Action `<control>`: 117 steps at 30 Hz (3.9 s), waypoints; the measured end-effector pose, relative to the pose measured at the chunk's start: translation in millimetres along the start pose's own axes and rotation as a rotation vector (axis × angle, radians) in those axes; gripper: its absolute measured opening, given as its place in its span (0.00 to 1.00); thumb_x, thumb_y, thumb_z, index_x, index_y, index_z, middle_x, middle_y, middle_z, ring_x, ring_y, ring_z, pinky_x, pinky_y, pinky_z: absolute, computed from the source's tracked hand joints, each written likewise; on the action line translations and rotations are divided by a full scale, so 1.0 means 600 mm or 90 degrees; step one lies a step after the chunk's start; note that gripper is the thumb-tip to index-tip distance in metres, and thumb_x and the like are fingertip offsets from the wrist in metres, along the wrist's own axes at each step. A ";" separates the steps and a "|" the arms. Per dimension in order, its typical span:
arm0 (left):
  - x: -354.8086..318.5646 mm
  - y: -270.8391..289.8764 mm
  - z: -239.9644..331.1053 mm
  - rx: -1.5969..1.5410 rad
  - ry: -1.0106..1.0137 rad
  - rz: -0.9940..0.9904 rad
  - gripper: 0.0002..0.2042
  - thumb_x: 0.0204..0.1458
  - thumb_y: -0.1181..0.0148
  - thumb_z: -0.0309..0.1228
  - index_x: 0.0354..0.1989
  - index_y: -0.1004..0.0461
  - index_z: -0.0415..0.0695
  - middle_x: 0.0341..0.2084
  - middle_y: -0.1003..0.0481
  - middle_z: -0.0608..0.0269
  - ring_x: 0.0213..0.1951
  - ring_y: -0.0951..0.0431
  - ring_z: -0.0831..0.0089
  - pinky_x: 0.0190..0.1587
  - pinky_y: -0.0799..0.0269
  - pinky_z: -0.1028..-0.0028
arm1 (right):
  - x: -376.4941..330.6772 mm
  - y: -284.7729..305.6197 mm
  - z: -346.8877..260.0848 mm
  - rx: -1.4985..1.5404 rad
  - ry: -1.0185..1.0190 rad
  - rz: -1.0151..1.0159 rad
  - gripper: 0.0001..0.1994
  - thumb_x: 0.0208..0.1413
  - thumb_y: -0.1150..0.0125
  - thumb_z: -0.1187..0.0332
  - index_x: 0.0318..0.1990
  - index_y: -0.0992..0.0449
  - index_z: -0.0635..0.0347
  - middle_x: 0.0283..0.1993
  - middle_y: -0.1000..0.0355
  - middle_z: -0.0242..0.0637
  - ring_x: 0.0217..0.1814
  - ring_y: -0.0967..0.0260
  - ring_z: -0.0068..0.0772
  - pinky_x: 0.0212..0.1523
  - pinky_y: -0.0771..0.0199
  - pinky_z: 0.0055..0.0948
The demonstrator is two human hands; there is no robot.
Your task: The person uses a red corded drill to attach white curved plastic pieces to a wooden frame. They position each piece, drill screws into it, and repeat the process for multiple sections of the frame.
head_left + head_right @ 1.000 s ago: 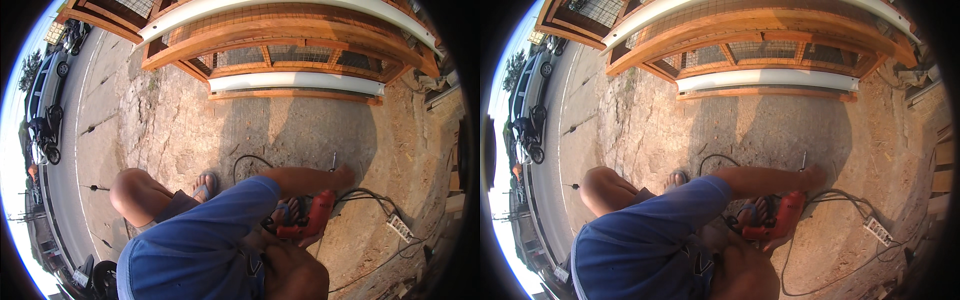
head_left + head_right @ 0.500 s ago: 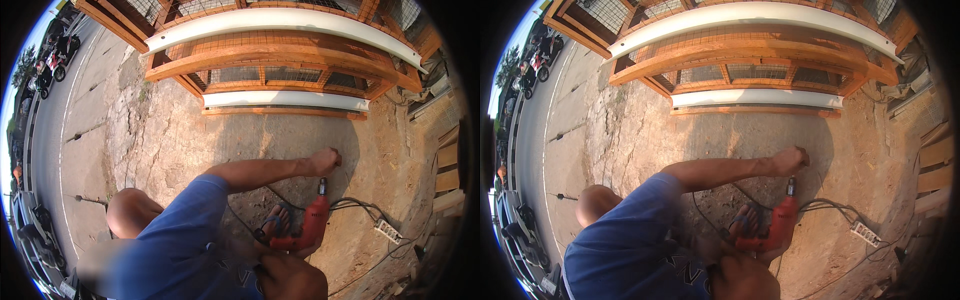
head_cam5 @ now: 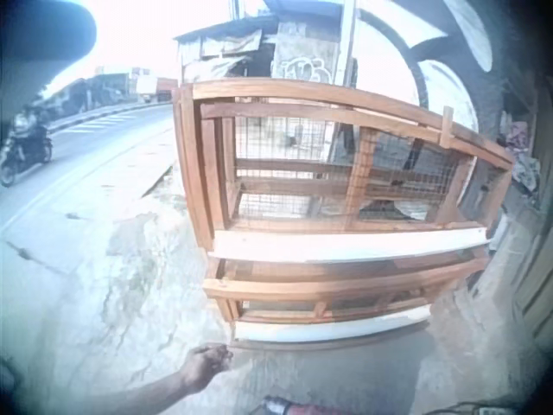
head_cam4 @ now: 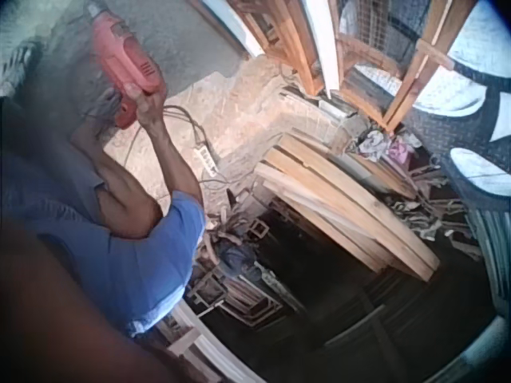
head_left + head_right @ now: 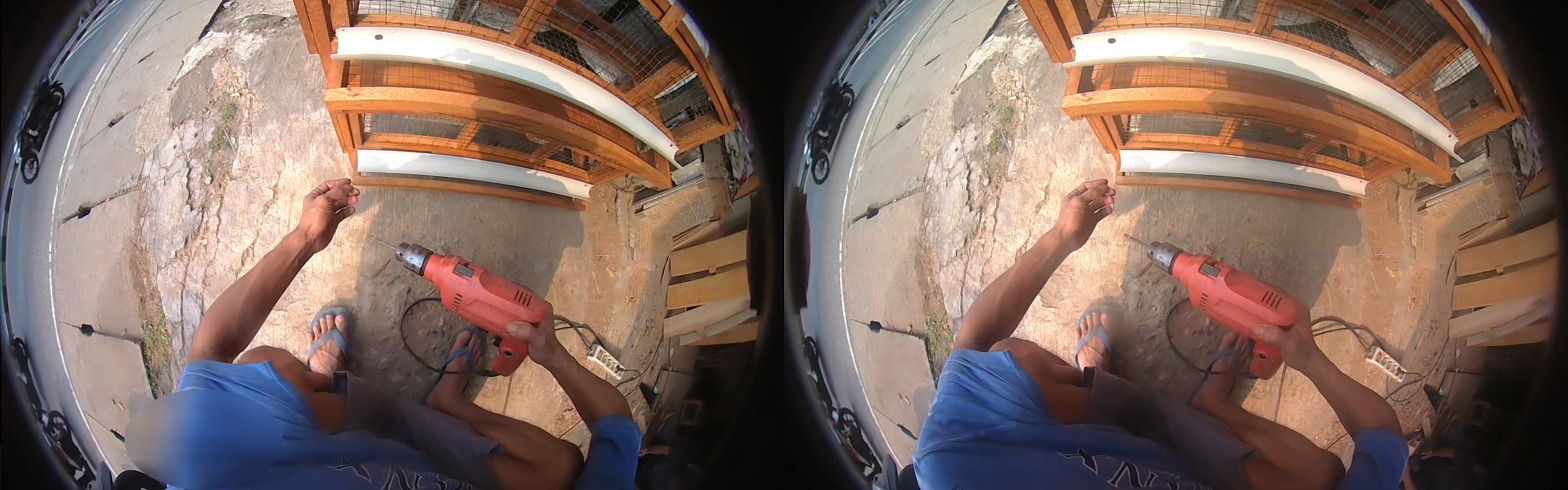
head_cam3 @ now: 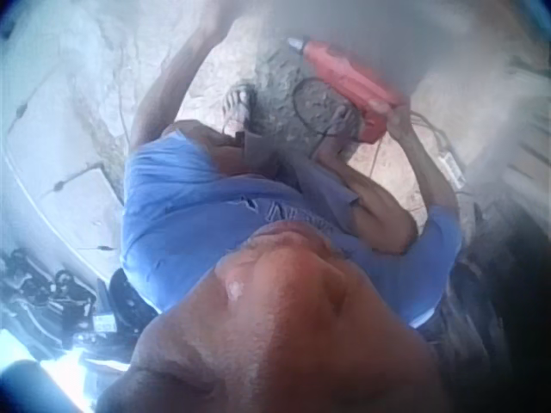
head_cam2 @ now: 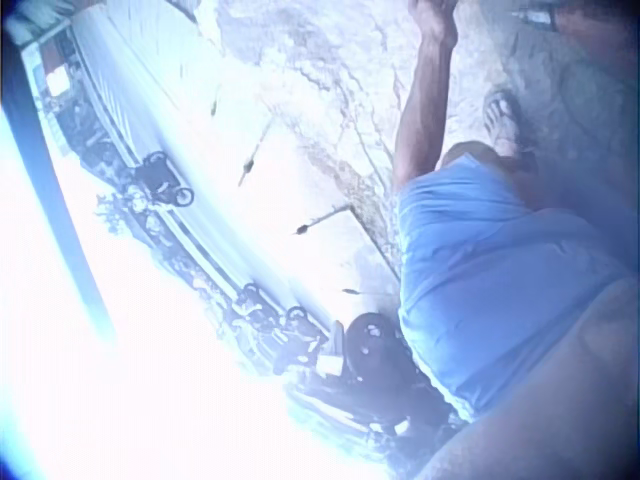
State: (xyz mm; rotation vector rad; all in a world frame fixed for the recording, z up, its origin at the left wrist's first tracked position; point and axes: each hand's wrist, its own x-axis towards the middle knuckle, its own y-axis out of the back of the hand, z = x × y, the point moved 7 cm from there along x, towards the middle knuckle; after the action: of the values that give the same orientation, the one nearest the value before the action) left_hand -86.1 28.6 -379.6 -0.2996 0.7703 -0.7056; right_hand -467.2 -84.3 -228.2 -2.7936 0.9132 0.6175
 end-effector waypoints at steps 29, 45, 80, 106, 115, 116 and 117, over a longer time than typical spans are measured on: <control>0.107 0.066 0.016 0.081 -0.062 -0.069 0.16 0.65 0.44 0.26 0.60 0.35 0.43 0.43 0.22 0.55 0.48 0.17 0.62 0.38 0.13 0.65 | 0.085 -0.321 0.245 0.520 0.074 0.300 0.25 0.52 0.37 0.64 0.56 0.27 0.69 0.44 0.22 0.40 0.38 0.22 0.29 0.41 0.21 0.31; 0.093 0.017 0.007 -0.066 -0.110 -0.145 0.16 0.65 0.44 0.29 0.59 0.34 0.43 0.41 0.24 0.59 0.42 0.22 0.69 0.49 0.24 0.65 | 0.107 -0.353 0.270 0.780 0.049 0.119 0.34 0.55 0.44 0.46 0.59 0.32 0.67 0.47 0.23 0.50 0.36 0.20 0.40 0.40 0.16 0.40; 0.134 -0.008 0.016 0.711 -0.444 -0.003 0.16 0.51 0.28 0.38 0.47 0.16 0.47 0.39 0.24 0.54 0.39 0.20 0.61 0.40 0.24 0.62 | 0.100 -0.317 0.237 0.718 0.059 0.268 0.33 0.59 0.53 0.46 0.60 0.33 0.66 0.46 0.25 0.50 0.34 0.22 0.41 0.34 0.17 0.40; 0.123 -0.026 0.027 0.705 -0.695 0.012 0.07 0.51 0.31 0.25 0.39 0.16 0.44 0.39 0.22 0.58 0.37 0.18 0.59 0.37 0.21 0.64 | 0.122 -0.353 0.221 0.547 0.070 0.370 0.31 0.56 0.50 0.47 0.56 0.31 0.67 0.43 0.26 0.44 0.35 0.23 0.42 0.35 0.20 0.39; 0.134 -0.021 0.024 0.687 -0.636 -0.001 0.06 0.53 0.32 0.27 0.38 0.16 0.43 0.40 0.23 0.58 0.36 0.18 0.60 0.36 0.21 0.64 | 0.132 -0.365 0.228 0.546 0.063 0.386 0.30 0.58 0.51 0.46 0.56 0.30 0.65 0.43 0.26 0.42 0.35 0.23 0.40 0.34 0.20 0.38; 0.127 -0.023 0.027 0.689 -0.681 -0.002 0.06 0.53 0.32 0.26 0.38 0.16 0.43 0.40 0.23 0.58 0.36 0.18 0.60 0.36 0.21 0.64 | 0.133 -0.363 0.228 0.539 0.065 0.387 0.30 0.58 0.51 0.46 0.56 0.30 0.65 0.43 0.26 0.42 0.35 0.23 0.40 0.34 0.20 0.38; 0.126 -0.023 0.027 0.698 -0.690 0.002 0.06 0.53 0.32 0.26 0.38 0.16 0.44 0.40 0.23 0.58 0.37 0.18 0.60 0.36 0.21 0.64 | 0.135 -0.363 0.226 0.537 0.068 0.381 0.30 0.58 0.51 0.46 0.56 0.30 0.65 0.43 0.26 0.42 0.35 0.23 0.40 0.34 0.20 0.38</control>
State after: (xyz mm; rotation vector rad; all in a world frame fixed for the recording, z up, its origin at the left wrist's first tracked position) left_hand -42.6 -33.0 -401.9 0.3311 -0.6752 -0.7358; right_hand -325.1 82.1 -384.8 -1.8085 1.5849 0.0724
